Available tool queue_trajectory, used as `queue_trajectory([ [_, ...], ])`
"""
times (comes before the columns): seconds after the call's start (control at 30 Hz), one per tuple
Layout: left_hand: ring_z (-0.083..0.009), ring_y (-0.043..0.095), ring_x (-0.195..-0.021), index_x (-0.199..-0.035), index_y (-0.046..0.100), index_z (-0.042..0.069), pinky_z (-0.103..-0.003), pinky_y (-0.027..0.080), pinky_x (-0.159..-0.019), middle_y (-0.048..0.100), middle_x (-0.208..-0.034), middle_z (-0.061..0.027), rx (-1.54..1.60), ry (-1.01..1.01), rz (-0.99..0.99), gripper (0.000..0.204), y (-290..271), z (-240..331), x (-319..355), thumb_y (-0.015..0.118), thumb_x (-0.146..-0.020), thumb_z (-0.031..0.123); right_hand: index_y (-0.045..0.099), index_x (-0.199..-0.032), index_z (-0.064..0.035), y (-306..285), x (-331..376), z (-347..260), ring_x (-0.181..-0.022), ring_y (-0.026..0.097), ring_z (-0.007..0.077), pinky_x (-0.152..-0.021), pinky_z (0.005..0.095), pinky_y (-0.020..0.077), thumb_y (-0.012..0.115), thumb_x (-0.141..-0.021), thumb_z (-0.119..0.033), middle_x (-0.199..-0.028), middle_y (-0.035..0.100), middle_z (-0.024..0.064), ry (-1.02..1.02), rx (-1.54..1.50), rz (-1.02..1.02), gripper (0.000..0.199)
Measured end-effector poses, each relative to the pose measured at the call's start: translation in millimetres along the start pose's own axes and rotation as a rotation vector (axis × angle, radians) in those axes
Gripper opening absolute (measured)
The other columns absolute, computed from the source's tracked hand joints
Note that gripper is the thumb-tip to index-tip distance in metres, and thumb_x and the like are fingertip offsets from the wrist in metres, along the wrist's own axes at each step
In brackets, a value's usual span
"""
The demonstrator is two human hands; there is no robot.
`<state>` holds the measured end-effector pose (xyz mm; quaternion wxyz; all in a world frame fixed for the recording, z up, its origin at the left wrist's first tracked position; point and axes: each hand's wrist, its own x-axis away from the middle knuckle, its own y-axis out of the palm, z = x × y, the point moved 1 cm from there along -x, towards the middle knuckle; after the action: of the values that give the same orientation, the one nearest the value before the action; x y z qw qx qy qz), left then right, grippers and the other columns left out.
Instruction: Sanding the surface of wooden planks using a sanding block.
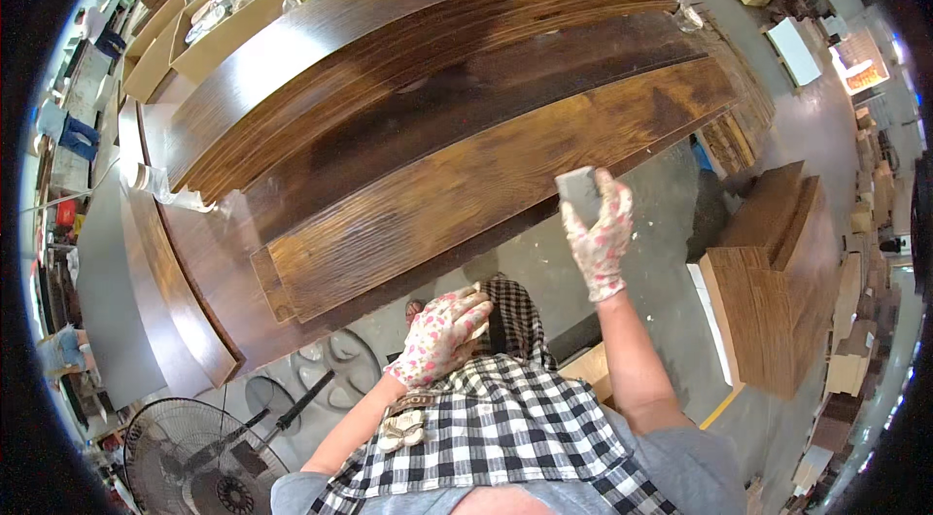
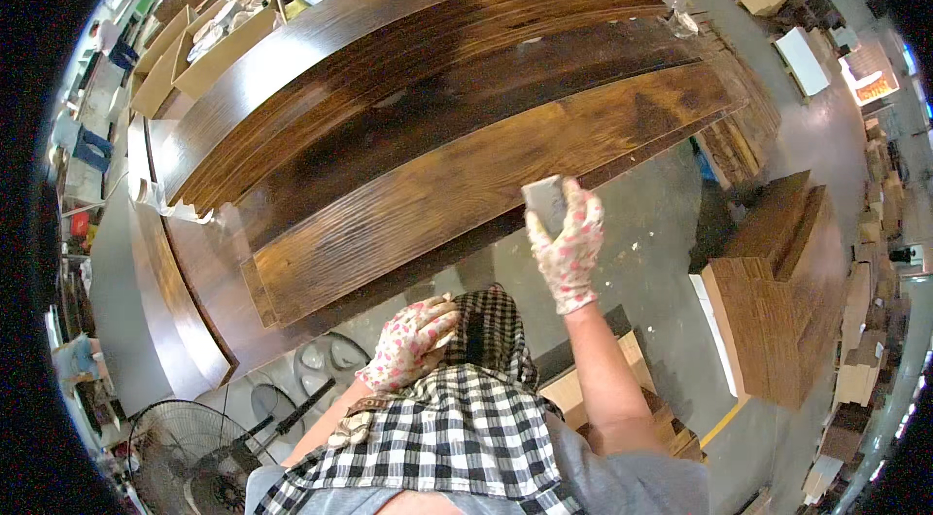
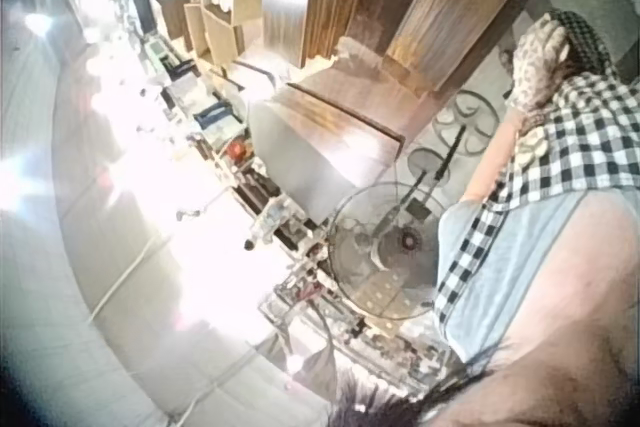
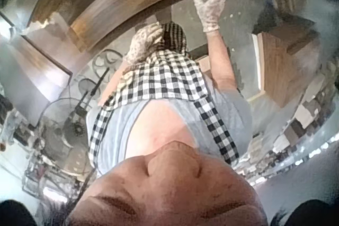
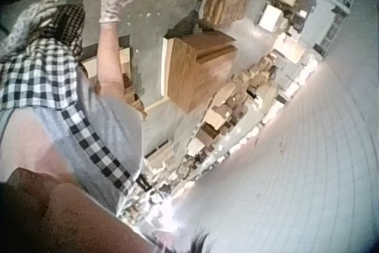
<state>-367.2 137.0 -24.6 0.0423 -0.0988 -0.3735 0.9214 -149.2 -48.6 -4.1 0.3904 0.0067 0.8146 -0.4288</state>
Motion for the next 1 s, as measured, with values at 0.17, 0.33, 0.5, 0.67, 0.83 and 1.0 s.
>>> queue_trajectory([
  [0.17,-0.0342,0.058,-0.124,-0.13,0.06,0.01,-0.046,0.048,-0.102,0.062,-0.132,-0.0124,-0.08,-0.044,-0.052,0.05,-26.5,-34.6,62.6,0.074,-0.083,0.017,0.051,-0.138,-0.0025,17.9,78.6,-141.3,-0.108,0.059,0.0413,-0.094,0.0489,0.0511,0.082,-0.075,-0.03,-0.122,0.056,0.0222,-0.04,-0.361,-0.295,0.075],
  [0.33,-0.0345,0.058,-0.121,-0.131,0.059,0.01,-0.046,0.048,-0.1,0.06,-0.135,-0.0114,-0.053,-0.097,-0.067,0.05,-43.8,-53.4,110.7,0.072,-0.084,0.021,0.05,-0.138,-0.0009,11.4,64.4,-154.7,-0.103,0.059,0.038,-0.084,0.0482,0.0542,0.083,-0.076,-0.025,-0.117,0.054,0.0231,0.105,-0.2,-0.2,0.075],
  [0.5,-0.0333,0.056,-0.126,-0.13,0.06,0.01,-0.045,0.048,-0.101,0.06,-0.135,-0.0128,0.005,-0.124,0.008,0.048,-54.3,-52.0,135.7,0.071,-0.084,0.012,0.049,-0.137,0.0001,31.4,90.9,-209.2,-0.107,0.057,0.0371,-0.09,0.0481,0.0527,0.082,-0.076,-0.029,-0.12,0.053,0.023,0.063,-0.351,-0.284,0.075],
  [0.67,-0.0348,0.057,-0.123,-0.125,0.062,0.008,-0.045,0.049,-0.099,0.063,-0.129,-0.0167,0.324,-0.653,-0.176,0.046,-55.7,-60.0,154.5,0.073,-0.081,0.015,0.054,-0.135,-0.0027,47.1,116.4,-280.8,-0.108,0.056,0.0301,-0.091,0.0459,0.0483,0.08,-0.073,-0.05,-0.121,0.057,0.0179,-0.402,-0.291,-0.531,0.082],
  [0.83,-0.039,0.059,-0.112,-0.124,0.062,0.01,-0.046,0.05,-0.095,0.064,-0.117,-0.0152,0.2,-0.339,-0.016,0.044,-47.9,-61.2,167.9,0.071,-0.083,0.02,0.053,-0.14,-0.0059,36.1,94.9,-296.2,-0.11,0.056,0.0319,-0.093,0.0491,0.0465,0.078,-0.078,-0.046,-0.118,0.058,0.0159,-0.247,-0.35,-0.529,0.079],
  [1.0,-0.0355,0.056,-0.122,-0.14,0.055,0.014,-0.041,0.049,-0.105,0.06,-0.128,-0.0153,0.677,-0.826,-0.004,0.047,-38.7,-63.0,169.3,0.064,-0.094,0.017,0.055,-0.139,-0.0056,45.3,104.8,-302.2,-0.111,0.058,0.0333,-0.095,0.0486,0.0463,0.079,-0.076,-0.045,-0.122,0.06,0.0172,-0.343,-0.273,-0.546,0.077],
])
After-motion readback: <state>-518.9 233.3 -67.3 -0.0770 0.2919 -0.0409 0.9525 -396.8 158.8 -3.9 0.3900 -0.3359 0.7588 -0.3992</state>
